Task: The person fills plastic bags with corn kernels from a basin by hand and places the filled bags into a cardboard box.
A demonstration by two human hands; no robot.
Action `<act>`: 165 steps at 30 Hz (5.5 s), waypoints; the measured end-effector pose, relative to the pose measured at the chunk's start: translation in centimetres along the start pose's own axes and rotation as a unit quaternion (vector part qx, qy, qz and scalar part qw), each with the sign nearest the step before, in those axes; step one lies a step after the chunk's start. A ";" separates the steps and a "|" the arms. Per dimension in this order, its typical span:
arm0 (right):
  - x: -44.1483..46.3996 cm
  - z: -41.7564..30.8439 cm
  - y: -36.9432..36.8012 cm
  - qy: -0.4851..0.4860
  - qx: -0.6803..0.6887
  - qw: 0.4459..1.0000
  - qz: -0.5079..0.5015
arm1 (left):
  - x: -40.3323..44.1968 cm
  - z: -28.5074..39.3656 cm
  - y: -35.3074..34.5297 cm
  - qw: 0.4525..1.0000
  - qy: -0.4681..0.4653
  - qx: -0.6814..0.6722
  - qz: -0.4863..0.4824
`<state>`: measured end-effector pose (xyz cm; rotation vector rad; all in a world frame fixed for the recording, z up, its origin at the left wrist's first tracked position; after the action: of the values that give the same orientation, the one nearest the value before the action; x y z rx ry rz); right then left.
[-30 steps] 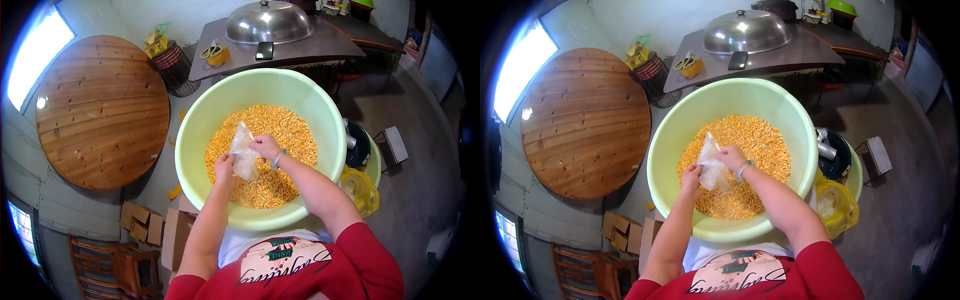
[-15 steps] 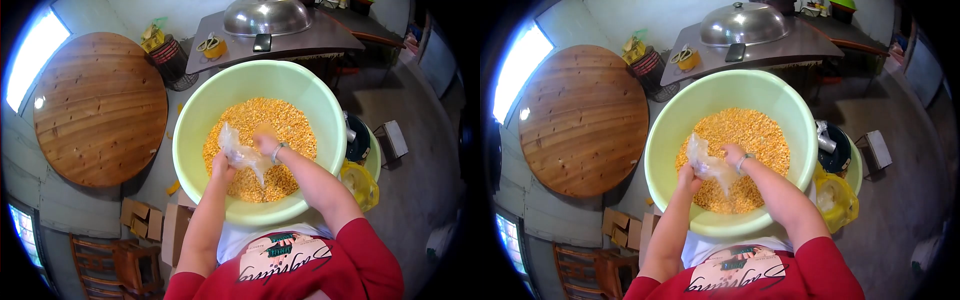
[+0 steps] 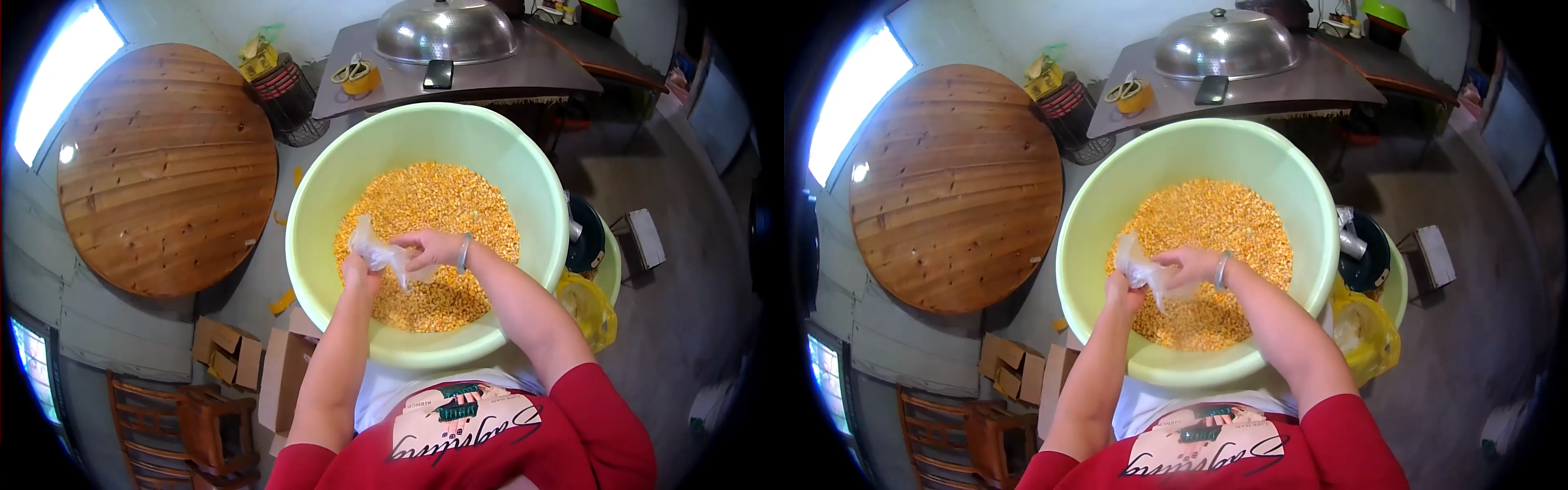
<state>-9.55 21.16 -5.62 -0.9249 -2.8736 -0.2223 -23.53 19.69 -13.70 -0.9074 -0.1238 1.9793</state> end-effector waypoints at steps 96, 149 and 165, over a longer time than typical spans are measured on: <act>-0.7 -5.0 -2.4 0.086 -0.386 0.912 0.111 | -0.8 2.2 -0.9 0.847 -0.195 0.495 -0.005; -1.1 2.9 3.8 -0.151 0.159 0.942 0.253 | 1.1 -1.1 -0.5 0.966 -0.057 0.235 -0.089; -3.4 7.4 10.1 -0.228 -0.207 0.872 0.381 | -5.7 -1.1 -5.2 0.791 -0.079 0.575 -0.195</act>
<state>-1.31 28.64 -12.38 -2.3730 -2.5645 -0.6127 -17.38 17.93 -9.19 0.1033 0.6926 1.3309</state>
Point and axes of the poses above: each hand's wrist, its own x-axis towards the middle knuckle, its own y-axis out of the back of the hand, z = x × y, the point moved 9 cm from there along x, towards the middle knuckle, and after that the axes turned 8 degrees about x, right-handed, at the moved point
